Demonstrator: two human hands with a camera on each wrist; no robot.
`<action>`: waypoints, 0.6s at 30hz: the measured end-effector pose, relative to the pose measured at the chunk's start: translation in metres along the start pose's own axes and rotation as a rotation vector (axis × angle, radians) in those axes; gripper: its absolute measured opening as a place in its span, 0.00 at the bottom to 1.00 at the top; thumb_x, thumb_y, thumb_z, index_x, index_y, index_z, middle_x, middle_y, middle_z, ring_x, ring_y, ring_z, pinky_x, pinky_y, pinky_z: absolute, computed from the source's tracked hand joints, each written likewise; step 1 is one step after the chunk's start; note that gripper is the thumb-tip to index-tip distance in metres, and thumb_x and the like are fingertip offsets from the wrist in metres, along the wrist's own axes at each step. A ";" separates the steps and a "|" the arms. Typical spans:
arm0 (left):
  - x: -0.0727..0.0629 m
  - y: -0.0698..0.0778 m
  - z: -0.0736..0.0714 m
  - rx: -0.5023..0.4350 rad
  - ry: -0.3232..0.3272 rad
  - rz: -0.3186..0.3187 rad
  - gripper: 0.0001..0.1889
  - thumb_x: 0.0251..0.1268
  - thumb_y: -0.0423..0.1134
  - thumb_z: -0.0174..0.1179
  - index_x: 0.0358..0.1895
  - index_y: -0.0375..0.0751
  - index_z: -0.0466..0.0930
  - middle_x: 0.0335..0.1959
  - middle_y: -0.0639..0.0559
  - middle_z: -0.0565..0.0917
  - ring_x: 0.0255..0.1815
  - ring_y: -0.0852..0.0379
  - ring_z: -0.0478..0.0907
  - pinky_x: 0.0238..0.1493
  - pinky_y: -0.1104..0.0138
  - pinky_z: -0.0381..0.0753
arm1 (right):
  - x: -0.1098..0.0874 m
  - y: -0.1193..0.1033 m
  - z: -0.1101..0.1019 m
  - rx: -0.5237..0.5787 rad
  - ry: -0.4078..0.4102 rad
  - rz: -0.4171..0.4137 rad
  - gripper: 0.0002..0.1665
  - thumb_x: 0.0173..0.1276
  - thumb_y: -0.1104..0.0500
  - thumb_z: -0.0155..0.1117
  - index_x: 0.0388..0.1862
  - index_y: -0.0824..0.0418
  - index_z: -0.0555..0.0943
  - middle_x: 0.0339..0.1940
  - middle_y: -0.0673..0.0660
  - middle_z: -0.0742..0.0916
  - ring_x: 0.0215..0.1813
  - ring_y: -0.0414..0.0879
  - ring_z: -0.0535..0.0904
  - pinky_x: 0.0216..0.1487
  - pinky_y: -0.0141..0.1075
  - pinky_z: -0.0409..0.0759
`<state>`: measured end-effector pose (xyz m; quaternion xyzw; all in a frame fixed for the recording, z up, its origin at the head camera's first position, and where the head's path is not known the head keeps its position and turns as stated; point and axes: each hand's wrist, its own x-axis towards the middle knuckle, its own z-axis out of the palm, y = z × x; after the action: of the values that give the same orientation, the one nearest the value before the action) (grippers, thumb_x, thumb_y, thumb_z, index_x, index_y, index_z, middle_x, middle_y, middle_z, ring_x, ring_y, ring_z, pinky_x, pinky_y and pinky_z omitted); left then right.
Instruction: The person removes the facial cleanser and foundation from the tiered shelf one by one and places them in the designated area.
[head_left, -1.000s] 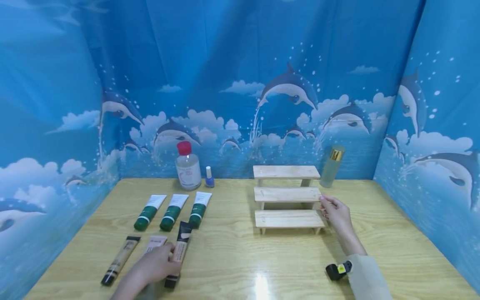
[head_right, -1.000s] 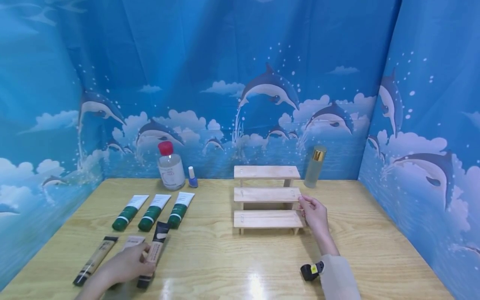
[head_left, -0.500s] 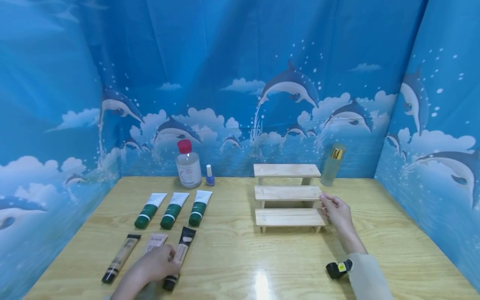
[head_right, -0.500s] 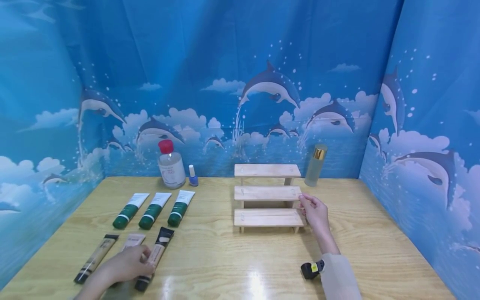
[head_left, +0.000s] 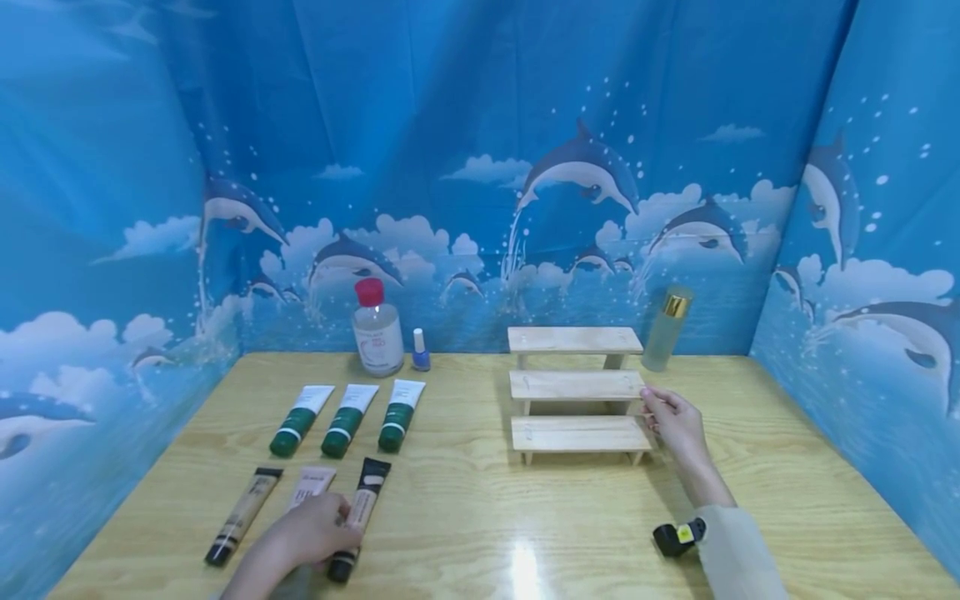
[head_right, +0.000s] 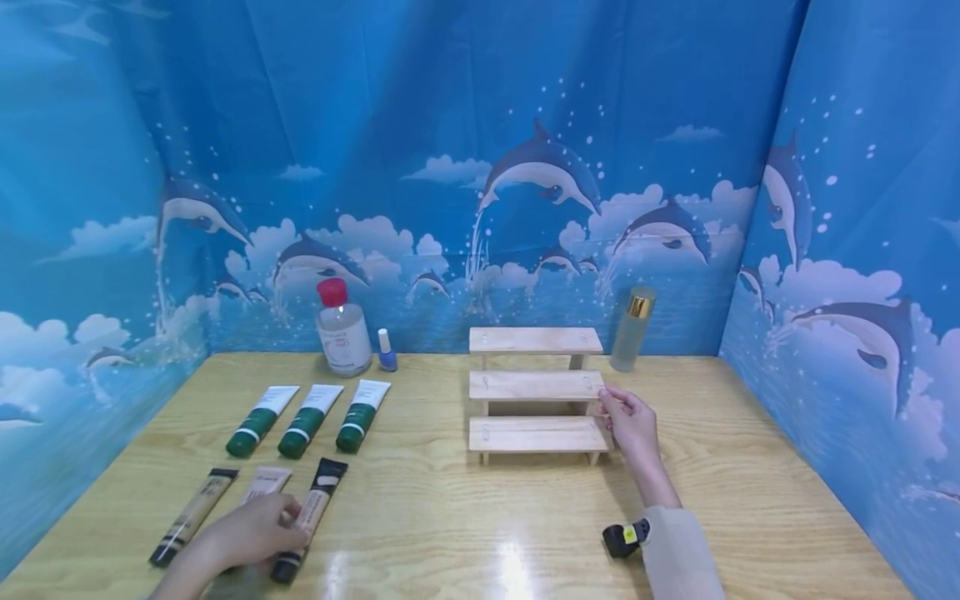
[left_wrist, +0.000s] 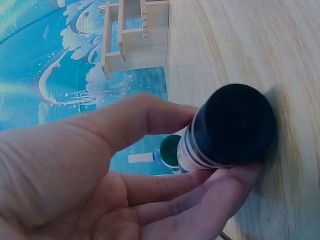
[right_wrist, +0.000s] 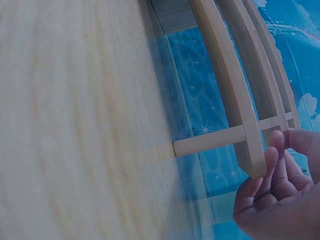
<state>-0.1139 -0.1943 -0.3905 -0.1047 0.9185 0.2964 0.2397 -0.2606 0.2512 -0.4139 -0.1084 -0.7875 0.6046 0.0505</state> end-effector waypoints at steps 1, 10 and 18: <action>0.000 0.000 0.000 -0.002 -0.001 -0.006 0.19 0.58 0.41 0.61 0.48 0.31 0.76 0.25 0.49 0.77 0.23 0.55 0.73 0.24 0.67 0.71 | 0.000 0.000 0.000 -0.001 0.000 0.000 0.30 0.73 0.48 0.52 0.64 0.69 0.69 0.24 0.39 0.80 0.28 0.30 0.74 0.31 0.22 0.76; -0.003 0.001 0.000 0.033 0.020 -0.029 0.24 0.61 0.42 0.59 0.55 0.27 0.73 0.31 0.50 0.78 0.29 0.54 0.74 0.27 0.64 0.73 | 0.001 0.001 0.000 -0.006 0.001 0.014 0.30 0.73 0.47 0.52 0.64 0.68 0.69 0.26 0.40 0.80 0.28 0.31 0.74 0.32 0.22 0.76; -0.004 -0.001 0.002 0.055 0.025 -0.030 0.24 0.60 0.41 0.59 0.55 0.27 0.73 0.32 0.50 0.79 0.30 0.55 0.74 0.28 0.63 0.76 | 0.001 0.001 -0.001 0.002 -0.008 0.013 0.31 0.73 0.47 0.53 0.64 0.67 0.69 0.27 0.40 0.80 0.29 0.31 0.75 0.33 0.22 0.77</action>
<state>-0.1098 -0.1935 -0.3906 -0.1156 0.9276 0.2659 0.2355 -0.2611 0.2525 -0.4146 -0.1109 -0.7863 0.6063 0.0435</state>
